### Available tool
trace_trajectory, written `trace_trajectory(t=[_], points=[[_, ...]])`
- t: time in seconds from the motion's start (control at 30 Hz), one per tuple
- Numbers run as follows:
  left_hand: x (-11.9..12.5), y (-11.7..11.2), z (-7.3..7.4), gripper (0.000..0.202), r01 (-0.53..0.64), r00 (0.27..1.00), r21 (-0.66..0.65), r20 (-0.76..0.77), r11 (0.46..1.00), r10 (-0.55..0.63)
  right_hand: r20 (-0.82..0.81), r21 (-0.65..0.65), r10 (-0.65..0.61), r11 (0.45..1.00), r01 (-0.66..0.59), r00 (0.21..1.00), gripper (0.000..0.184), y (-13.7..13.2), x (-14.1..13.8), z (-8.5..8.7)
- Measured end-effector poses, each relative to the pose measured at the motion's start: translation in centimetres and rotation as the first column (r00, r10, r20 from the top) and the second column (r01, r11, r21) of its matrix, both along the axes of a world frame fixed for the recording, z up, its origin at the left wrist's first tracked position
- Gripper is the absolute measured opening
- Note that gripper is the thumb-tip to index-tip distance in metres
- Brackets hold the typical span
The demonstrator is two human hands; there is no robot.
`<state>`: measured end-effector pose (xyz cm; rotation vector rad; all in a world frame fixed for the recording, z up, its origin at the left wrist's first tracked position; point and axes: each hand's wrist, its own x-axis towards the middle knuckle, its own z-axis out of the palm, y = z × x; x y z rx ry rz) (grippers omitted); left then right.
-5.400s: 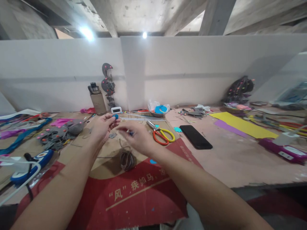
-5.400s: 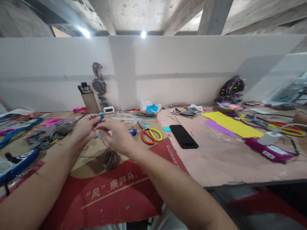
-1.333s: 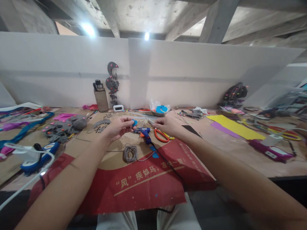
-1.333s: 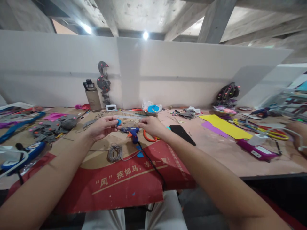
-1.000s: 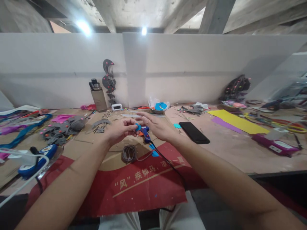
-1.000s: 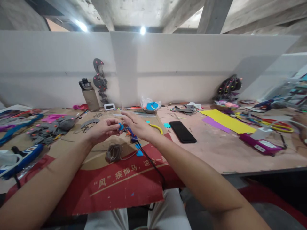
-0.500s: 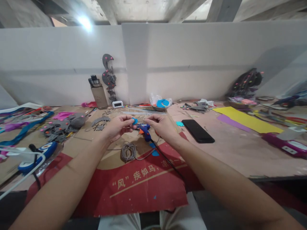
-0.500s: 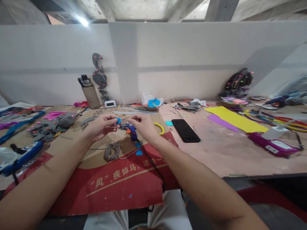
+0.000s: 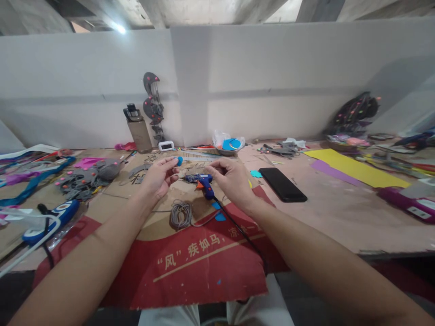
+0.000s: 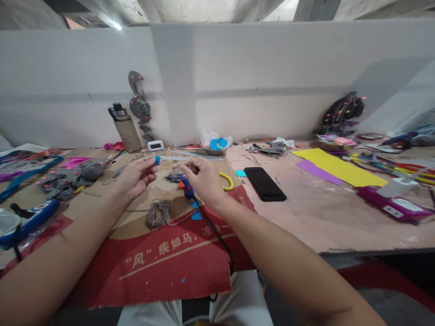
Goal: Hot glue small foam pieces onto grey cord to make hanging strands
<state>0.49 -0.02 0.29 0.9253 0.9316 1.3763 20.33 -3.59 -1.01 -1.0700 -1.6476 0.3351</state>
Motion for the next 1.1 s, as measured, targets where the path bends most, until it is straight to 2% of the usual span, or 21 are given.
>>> trace_trajectory(t=[0.13,0.27,0.33,0.4,0.53,0.63,0.77,0.9,0.97,1.1], points=[[-0.5,0.3,0.2,0.014,-0.021,0.999,0.033,0.050,0.999,0.019,0.249,0.058,0.059,0.995,-0.075,0.967,0.015,-0.2,-0.8,-1.2],[-0.6,0.4,0.1,0.018,-0.009,0.999,0.040,0.040,0.999,0.007,0.440,0.030,0.091,0.993,-0.116,0.893,0.016,-0.7,-1.5,-2.5],[-0.7,0.5,0.0,0.018,-0.018,0.999,0.041,0.036,0.999,0.016,0.499,0.025,0.104,0.991,-0.134,0.861,0.017,-1.0,-1.7,-2.6],[-0.8,0.7,-0.1,0.017,-0.030,0.999,0.044,0.041,0.999,0.028,0.521,0.042,0.081,0.992,-0.120,0.850,0.018,-1.3,-1.8,-1.9],[-0.9,0.9,-0.3,0.018,-0.046,0.998,0.048,0.051,0.998,0.043,0.500,0.109,-0.024,0.993,-0.036,0.865,0.021,-1.6,-2.1,0.6],[-0.9,1.0,-0.5,0.020,-0.051,0.998,0.053,0.043,0.997,0.049,0.540,0.138,-0.020,0.988,-0.066,0.841,0.024,-2.0,-2.7,1.4],[-1.2,1.2,-0.6,0.020,-0.082,0.996,0.046,0.050,0.996,0.080,0.717,0.069,0.114,0.970,-0.233,0.687,0.027,-3.4,-3.9,-0.6],[-1.4,1.4,-0.4,0.020,-0.099,0.993,0.045,0.069,0.994,0.096,0.774,-0.024,0.220,0.947,-0.319,0.594,0.021,-5.0,-4.5,-2.4],[-1.4,1.4,-0.4,0.020,-0.096,0.993,0.044,0.069,0.994,0.093,0.762,-0.067,0.254,0.946,-0.318,0.596,0.019,-5.5,-4.3,-2.2],[-1.2,1.3,-0.5,0.022,-0.083,0.996,0.046,0.049,0.995,0.081,0.655,-0.125,0.325,0.937,-0.327,0.682,0.036,-5.7,-3.6,-1.0]])
